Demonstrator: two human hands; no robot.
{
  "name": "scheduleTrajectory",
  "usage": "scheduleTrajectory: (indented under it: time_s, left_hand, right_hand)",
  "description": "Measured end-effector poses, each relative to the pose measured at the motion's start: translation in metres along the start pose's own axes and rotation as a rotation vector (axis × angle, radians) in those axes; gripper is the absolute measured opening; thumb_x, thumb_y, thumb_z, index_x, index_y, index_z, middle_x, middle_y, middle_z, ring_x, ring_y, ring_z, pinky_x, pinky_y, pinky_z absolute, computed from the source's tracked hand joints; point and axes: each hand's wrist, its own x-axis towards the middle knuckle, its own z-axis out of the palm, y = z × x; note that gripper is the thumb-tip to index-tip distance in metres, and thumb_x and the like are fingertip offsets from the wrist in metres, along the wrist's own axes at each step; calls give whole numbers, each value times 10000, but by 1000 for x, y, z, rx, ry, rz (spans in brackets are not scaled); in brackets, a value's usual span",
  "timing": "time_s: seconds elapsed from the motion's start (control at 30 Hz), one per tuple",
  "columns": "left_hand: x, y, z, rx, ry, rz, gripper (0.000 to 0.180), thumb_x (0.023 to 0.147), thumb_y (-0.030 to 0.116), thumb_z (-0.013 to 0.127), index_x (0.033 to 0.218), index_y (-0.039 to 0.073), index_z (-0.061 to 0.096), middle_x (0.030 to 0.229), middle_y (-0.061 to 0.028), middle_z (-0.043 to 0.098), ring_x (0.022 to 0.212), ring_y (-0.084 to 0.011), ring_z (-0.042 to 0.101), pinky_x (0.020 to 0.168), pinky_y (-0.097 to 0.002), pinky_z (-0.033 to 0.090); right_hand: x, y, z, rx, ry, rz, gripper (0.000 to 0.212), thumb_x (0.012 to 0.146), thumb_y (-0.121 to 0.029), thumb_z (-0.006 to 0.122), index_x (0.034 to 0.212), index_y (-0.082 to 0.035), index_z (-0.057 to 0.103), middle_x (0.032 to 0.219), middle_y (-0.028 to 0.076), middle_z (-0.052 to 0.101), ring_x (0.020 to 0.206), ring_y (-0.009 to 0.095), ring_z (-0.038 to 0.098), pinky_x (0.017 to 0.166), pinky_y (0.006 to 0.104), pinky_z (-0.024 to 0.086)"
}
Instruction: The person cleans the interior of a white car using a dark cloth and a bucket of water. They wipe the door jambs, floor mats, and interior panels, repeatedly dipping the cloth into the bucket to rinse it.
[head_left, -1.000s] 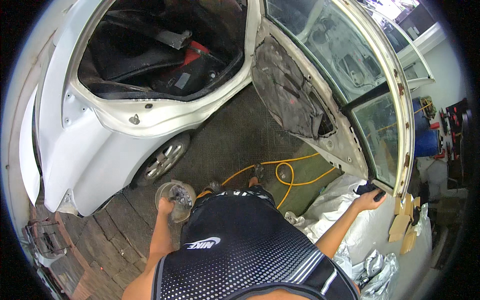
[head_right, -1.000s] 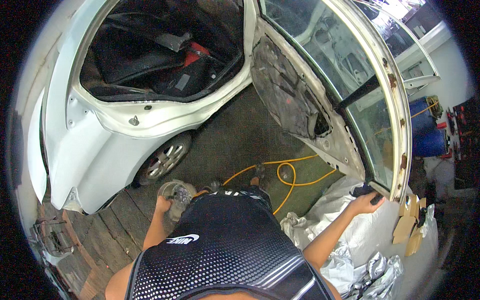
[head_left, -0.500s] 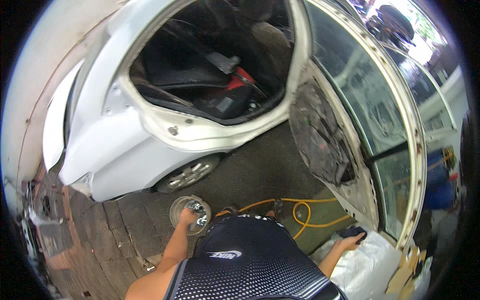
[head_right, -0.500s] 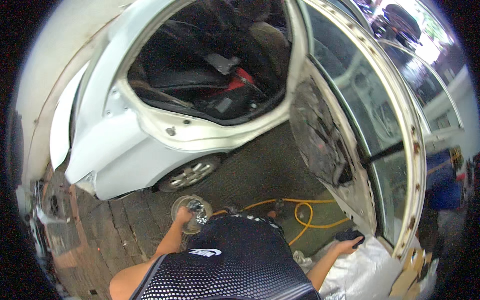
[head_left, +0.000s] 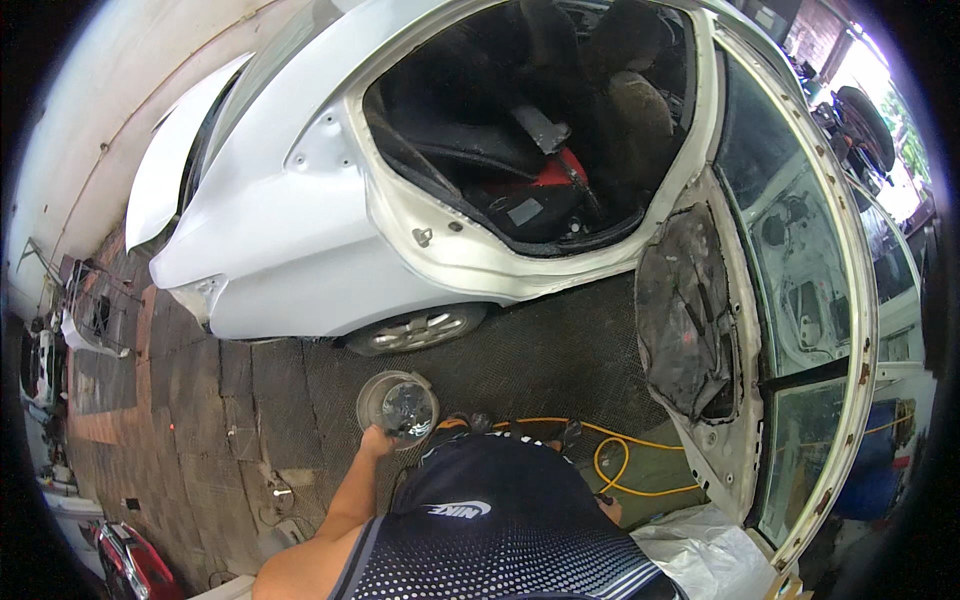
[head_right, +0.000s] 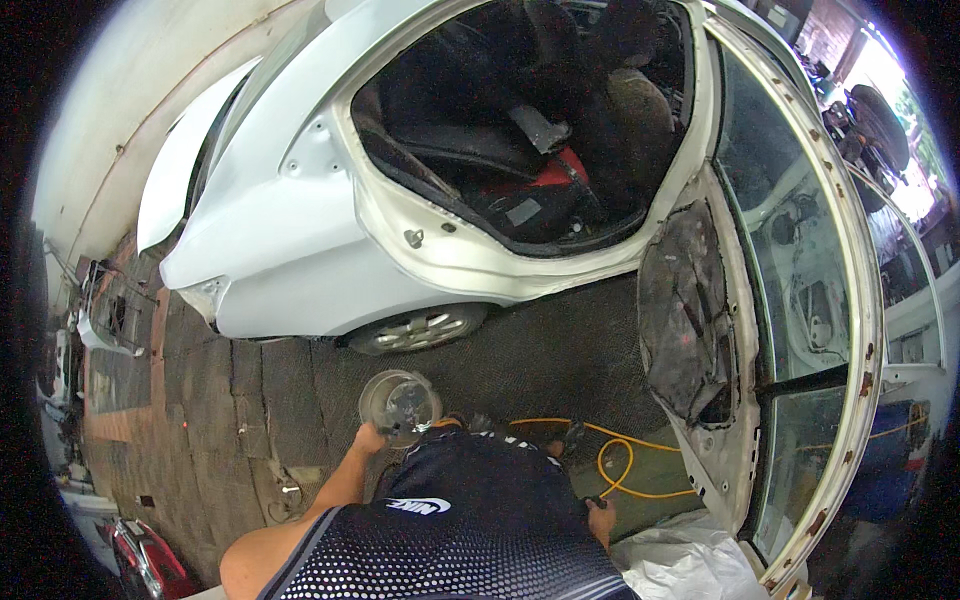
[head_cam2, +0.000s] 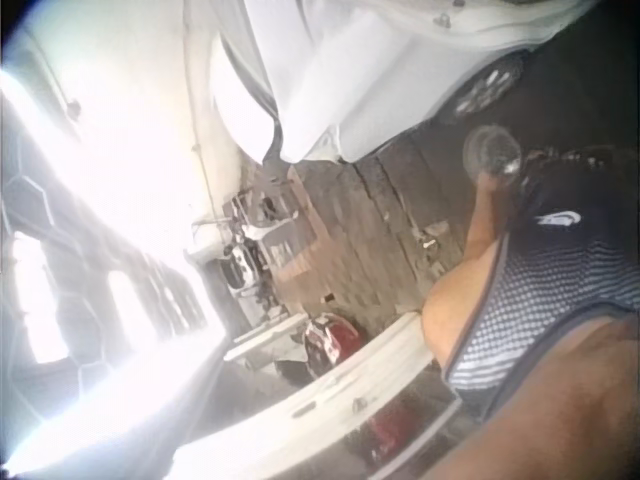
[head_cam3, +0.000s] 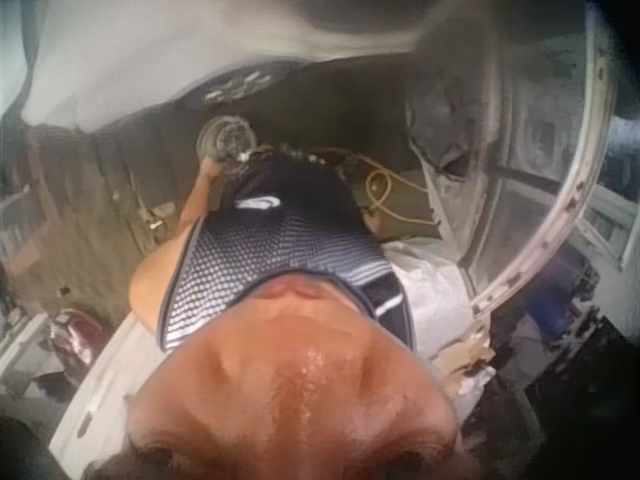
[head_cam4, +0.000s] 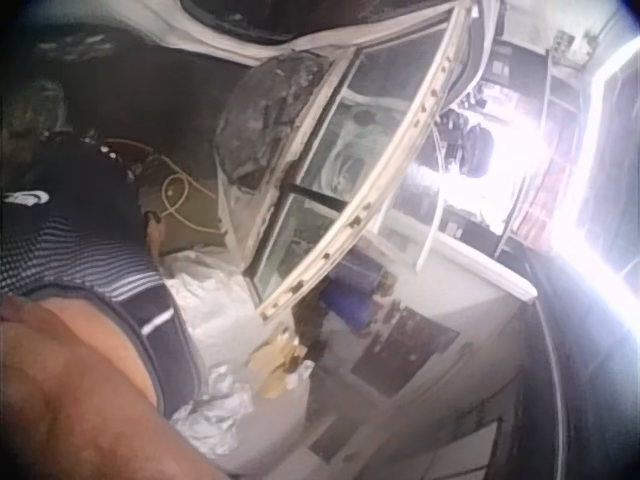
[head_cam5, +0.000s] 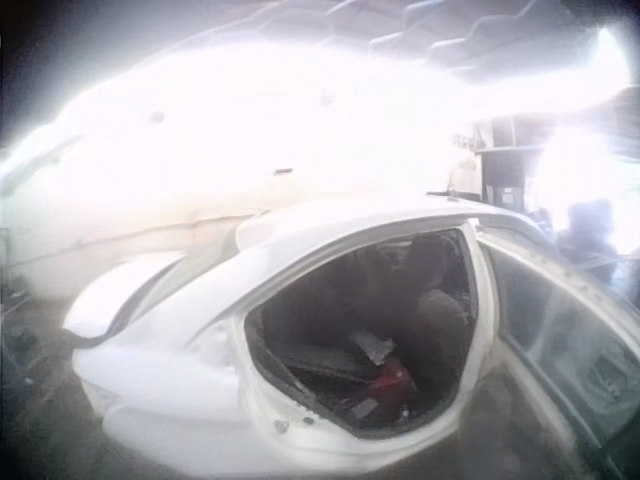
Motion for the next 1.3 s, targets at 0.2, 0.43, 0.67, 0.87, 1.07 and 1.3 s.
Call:
scheduleTrajectory:
  time_s: [0.2, 0.43, 0.67, 0.87, 1.07, 1.3]
  left_hand:
    - [-4, -50, 7, -84, 7, -81, 402, 719, 267, 754, 949, -56, 685, 949, -291, 686, 960, -397, 690, 826, -456, 554]
    - [1, -56, 4, -152, -153, -39, 348, 717, 257, 768, 902, -33, 719, 856, -248, 707, 877, -363, 713, 766, -431, 540]
    - [-2, -51, 16, -317, -74, 97, 373, 721, 262, 774, 876, -70, 700, 865, -286, 698, 886, -396, 705, 777, -443, 536]
    - [-5, -38, 25, -262, -78, 104, 428, 727, 300, 789, 856, -95, 686, 852, -302, 688, 875, -423, 699, 750, -473, 534]
    - [-18, -13, 16, -219, 29, 162, 433, 703, 319, 801, 855, -73, 695, 863, -305, 687, 868, -425, 698, 723, -481, 539]
    - [-20, -20, -12, -136, 5, 102, 457, 695, 304, 799, 938, -66, 685, 888, -296, 690, 902, -431, 688, 757, -478, 543]
  right_hand:
    - [-20, -20, -1, 695, 112, 144, 431, 775, -118, 757, 1118, 109, 628, 1159, 208, 661, 988, 298, 652, 843, 424, 521]
    - [58, -6, -35, 1069, 580, 141, 534, 820, -166, 777, 1173, 101, 480, 1078, 210, 655, 803, 288, 680, 676, 417, 574]
    - [45, -23, -53, 1197, 708, -166, 327, 917, -200, 656, 1146, 29, 614, 1042, 151, 702, 761, 236, 703, 634, 358, 591]
    - [46, -23, -57, 1234, 689, -252, 325, 927, -226, 621, 1174, -14, 615, 1122, 139, 684, 899, 264, 691, 721, 382, 587]
    - [56, -14, -51, 1292, 552, -208, 333, 927, -208, 615, 1199, -18, 596, 1147, 136, 670, 921, 269, 681, 747, 391, 584]
    - [74, -17, -54, 1442, 445, -185, 347, 926, -188, 608, 1229, -23, 575, 1176, 133, 653, 946, 275, 670, 777, 401, 580]
